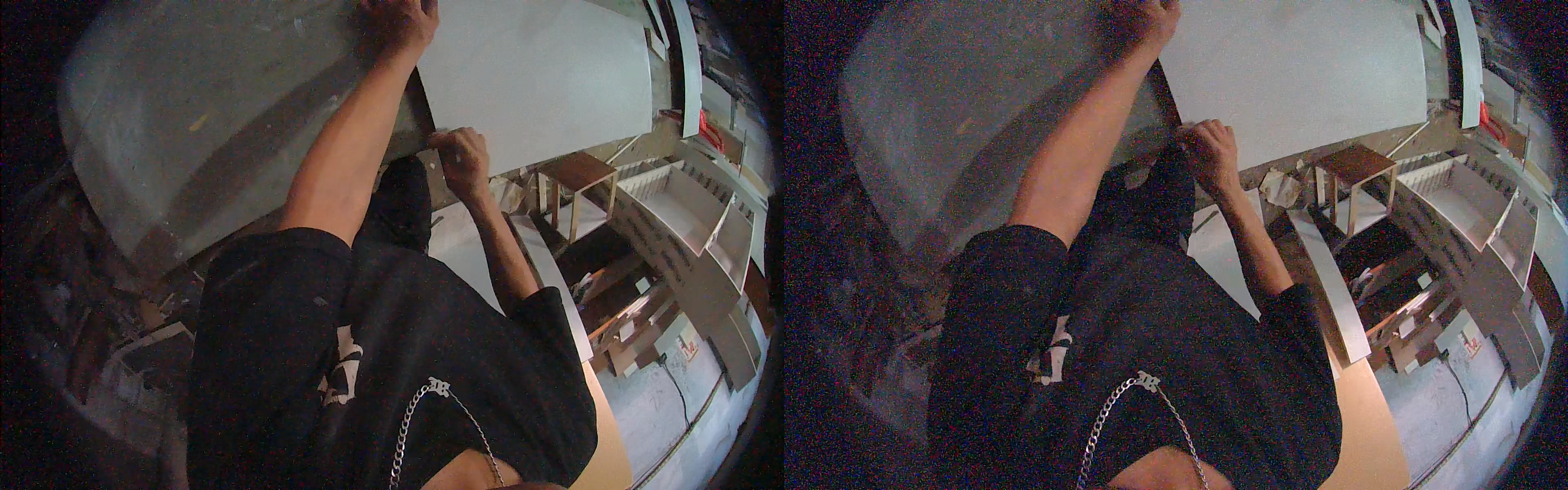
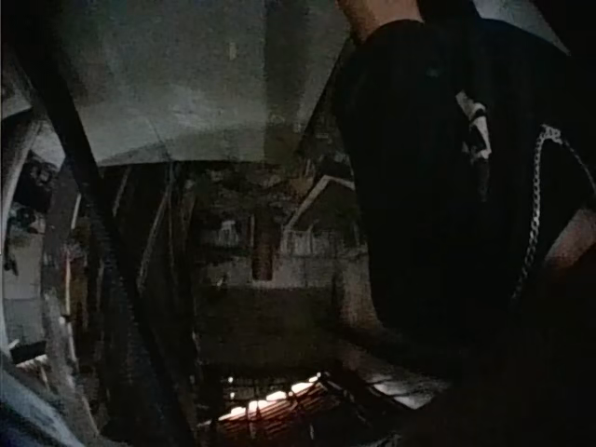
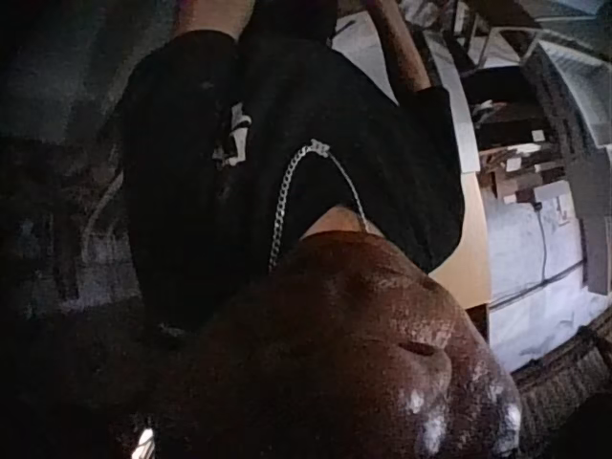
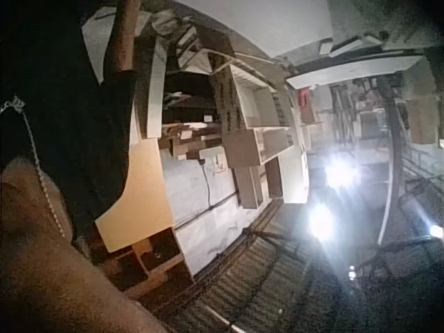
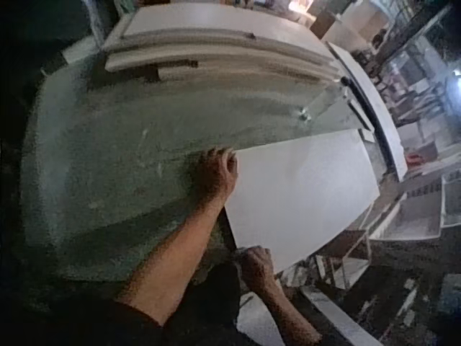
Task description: The person cleans wood panels by hand using a small piece of cloth, wiping along the edges and surfaces of a dark panel and then a white panel.
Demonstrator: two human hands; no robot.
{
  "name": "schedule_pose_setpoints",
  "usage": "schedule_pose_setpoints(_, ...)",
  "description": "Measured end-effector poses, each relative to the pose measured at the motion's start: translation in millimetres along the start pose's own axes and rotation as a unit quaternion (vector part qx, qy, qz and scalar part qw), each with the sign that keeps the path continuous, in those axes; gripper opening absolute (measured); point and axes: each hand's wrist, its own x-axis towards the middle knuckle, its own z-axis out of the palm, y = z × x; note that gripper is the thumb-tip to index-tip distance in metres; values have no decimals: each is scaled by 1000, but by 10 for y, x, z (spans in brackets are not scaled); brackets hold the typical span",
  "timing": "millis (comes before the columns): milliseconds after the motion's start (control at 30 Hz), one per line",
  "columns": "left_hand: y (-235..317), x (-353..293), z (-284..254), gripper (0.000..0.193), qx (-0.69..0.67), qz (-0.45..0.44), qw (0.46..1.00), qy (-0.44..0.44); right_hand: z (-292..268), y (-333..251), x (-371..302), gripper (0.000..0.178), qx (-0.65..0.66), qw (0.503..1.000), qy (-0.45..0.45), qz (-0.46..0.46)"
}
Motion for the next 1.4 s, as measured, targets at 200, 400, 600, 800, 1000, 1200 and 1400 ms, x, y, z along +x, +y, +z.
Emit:
schedule_pose_setpoints(200,45,-13,52,21,-21,16,999,22,-34,67,741,10,67,996,56,25)
schedule_pose_setpoints(400,16,-32,30,20,7,-4,1000,28,39,135,337,5,7,998,-9,-56)
schedule_pose_setpoints(600,-6,-29,72,22,18,10,999,41,80,96,583,9,1,996,58,-62)
schedule_pose_setpoints(800,-158,-2,284,21,-17,41,997,64,221,270,237,11,11,995,14,-93)
schedule_pose_setpoints(1000,22,-32,170,20,32,21,998,57,99,-22,512,11,-6,996,49,-71)
schedule_pose_setpoints(1200,8,-37,46,22,51,-21,998,5,108,20,238,10,-12,997,17,-68)
schedule_pose_setpoints(1400,150,-34,0,23,35,-29,999,-3,20,-56,491,13,-28,997,38,-66)
